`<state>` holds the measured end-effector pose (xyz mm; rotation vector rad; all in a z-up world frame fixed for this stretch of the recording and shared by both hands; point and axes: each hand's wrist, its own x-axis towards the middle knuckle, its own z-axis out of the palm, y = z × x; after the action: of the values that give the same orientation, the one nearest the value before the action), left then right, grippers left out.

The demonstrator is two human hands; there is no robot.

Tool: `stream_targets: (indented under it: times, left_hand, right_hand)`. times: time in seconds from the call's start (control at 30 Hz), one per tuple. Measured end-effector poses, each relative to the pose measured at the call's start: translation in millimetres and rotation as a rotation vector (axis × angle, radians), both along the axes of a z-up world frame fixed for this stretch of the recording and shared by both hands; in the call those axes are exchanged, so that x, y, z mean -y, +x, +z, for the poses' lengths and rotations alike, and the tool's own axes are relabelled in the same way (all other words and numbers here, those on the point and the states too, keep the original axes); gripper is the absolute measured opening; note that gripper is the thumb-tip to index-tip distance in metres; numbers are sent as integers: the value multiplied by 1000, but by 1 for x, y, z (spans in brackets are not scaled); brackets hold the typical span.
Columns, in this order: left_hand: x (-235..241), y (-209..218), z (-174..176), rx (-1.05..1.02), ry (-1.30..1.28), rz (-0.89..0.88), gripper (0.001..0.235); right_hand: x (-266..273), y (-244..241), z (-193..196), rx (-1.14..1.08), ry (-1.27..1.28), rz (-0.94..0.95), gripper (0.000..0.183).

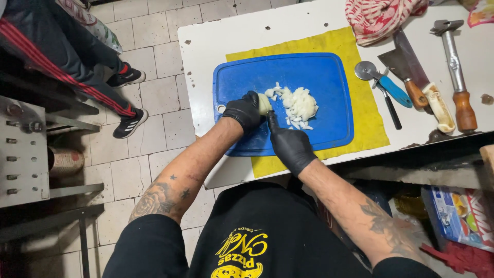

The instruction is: Chop onions on a cutting board and transfer them to a flat-top grill to cook with meat.

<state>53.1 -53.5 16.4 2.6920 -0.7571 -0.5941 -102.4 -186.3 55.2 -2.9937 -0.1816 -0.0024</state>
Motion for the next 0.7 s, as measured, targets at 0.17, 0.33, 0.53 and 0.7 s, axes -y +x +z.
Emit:
stream_targets:
  times: [0.17,0.33,0.53,0.7]
  left_hand:
    - [-1,5,-19,17,-5,-4,78]
    - [-4,-3,-5,1,-20,13,90]
    - [-7,-6,-14,35,-32,-1,92]
    - [-3,2,-28,1,-42,30,91]
  right_hand:
    - [10,-37,4,-95,-66,31,61]
    - [14,-55,22,47,12,15,61]
    - [7,-34,18,158,67,13,60]
    - [3,-26,15,109,18,59,63]
